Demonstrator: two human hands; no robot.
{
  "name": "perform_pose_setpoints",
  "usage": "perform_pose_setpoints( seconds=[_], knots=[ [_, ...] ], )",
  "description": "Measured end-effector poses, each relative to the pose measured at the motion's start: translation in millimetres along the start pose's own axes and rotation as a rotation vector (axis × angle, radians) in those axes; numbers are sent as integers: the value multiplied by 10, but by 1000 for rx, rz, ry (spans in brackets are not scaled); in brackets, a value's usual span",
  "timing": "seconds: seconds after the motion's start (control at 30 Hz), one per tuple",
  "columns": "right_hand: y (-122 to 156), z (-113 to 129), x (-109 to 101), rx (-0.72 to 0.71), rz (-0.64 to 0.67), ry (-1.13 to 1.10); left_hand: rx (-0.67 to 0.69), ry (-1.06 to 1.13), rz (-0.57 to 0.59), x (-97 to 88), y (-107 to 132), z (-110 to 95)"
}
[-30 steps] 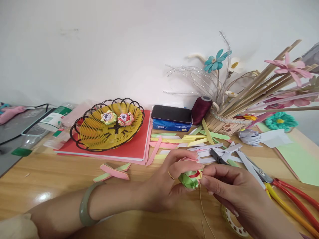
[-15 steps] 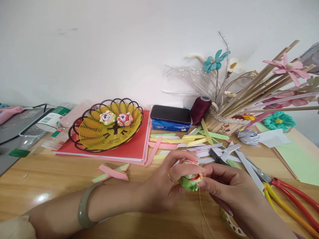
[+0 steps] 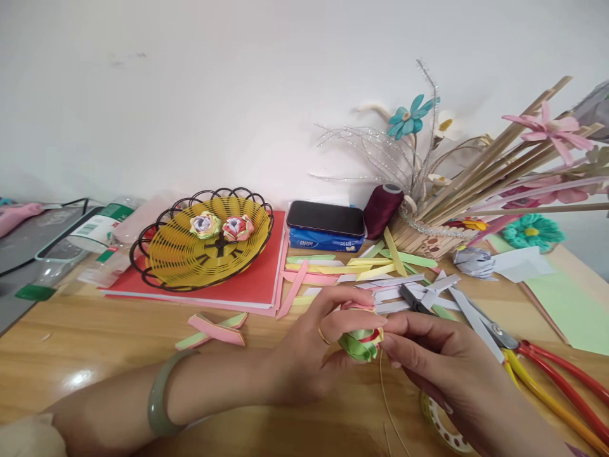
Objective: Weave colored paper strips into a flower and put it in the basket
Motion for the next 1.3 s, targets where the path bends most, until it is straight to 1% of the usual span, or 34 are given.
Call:
perform_pose_setpoints(
  seconds=[0.13,0.2,0.27,0.43,0.57,0.63,0.8,0.9,1.0,1.07,1.13,1.2,1.3],
  knots=[
    [14,4,7,42,-23,-61,33,-5,1,-5,-6,-12],
    [16,-1,19,37,5,-54,42,-11,5,-3,-10,-17],
    [13,-13,25,29,20,-46,39,-16,9,3,-12,-18],
    [1,-33,24,25,-7,-82,25,-24,3,14,-6,-12],
    [-10,-43,20,0,28,-60,-4,-25,20,6,-6,-4],
    [-12,-58,5,10,36,-45,-36,-11,37,1,-8,7],
    [-18,-94,-30,100,36,-7,-160,106,43,-5,2,65],
    [-29,-61,-67,72,-25,-15,-251,195,38,-3,31,105],
    [-8,14,-122,-29,-148,-36,-430,328,53,17,84,162],
    [37,90,-157,-167,-249,-3,-567,486,75,49,123,191],
    [92,172,-172,-349,-320,82,-646,625,80,73,139,200],
    [126,224,-152,-509,-310,203,-665,677,65,79,128,199],
    [113,233,-104,-656,-192,360,-677,682,41,74,97,199]
  ],
)
Point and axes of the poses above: each hand's wrist, its own y-axis away from the middle knuckle, its own x-axis out of the palm, z = x × y, the point moved 4 cm from there along -y, towards the middle knuckle, and after that the axes turned 9 degrees about -z, right-handed, at the moved point
